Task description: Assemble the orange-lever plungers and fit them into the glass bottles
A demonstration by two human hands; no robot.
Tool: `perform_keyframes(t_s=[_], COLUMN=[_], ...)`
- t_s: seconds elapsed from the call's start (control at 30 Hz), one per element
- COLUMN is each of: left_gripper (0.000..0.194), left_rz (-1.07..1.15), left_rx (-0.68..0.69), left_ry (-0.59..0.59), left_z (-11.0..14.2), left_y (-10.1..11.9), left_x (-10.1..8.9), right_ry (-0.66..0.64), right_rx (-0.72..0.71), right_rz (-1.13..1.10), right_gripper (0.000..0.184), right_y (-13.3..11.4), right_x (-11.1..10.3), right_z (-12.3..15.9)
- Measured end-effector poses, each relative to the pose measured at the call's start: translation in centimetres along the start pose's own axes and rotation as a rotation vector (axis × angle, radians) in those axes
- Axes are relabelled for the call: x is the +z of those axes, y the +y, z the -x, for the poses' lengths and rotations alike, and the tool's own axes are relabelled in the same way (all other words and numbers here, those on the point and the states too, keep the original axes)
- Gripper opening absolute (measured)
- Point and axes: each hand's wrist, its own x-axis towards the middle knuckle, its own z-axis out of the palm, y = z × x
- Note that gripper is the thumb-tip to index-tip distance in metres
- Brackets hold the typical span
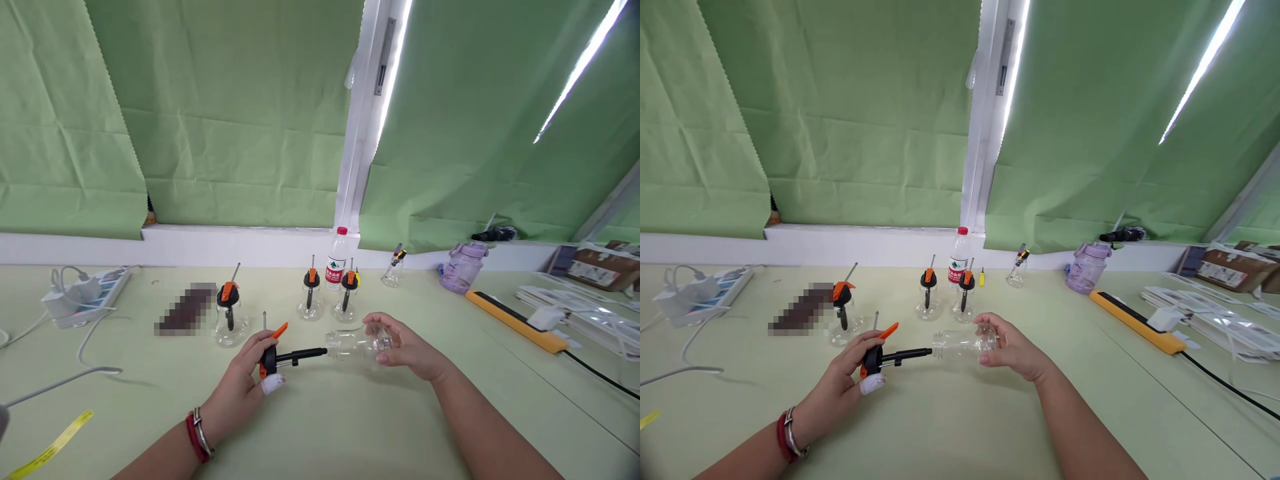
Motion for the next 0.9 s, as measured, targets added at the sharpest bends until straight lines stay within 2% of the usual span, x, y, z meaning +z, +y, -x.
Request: perform_keyframes(t_s=[0.2, 0.43, 0.6, 0.9], left_gripper=[0.043, 0.044, 0.048, 0.048], left_rz=[0.011, 0.015, 0.005, 0.030], left_rx=[0.008, 0.039, 0.071, 0.087], left_ry=[-0.018, -0.012, -0.033, -0.100], left_z=[0.1, 0.3, 0.4, 0.4], left_y=[0.7, 0.5, 0.2, 0.6], left_x=[0.0, 0.1, 0.4, 0.4], right_ry=[-0.094, -0.134, -0.141, -0.122], right_rx=[-0.021, -0.008, 0.006, 0.016], right_rz=[0.084, 0.000, -0.007, -0.009], right_gripper=[0.073, 0.070, 0.072, 0.076], right_y=[-0.1, 0.1, 0.5, 0.7], right_x=[0.6, 3.8, 5.4, 6.9], right_z=[0.0, -0.6, -1.1, -1.2])
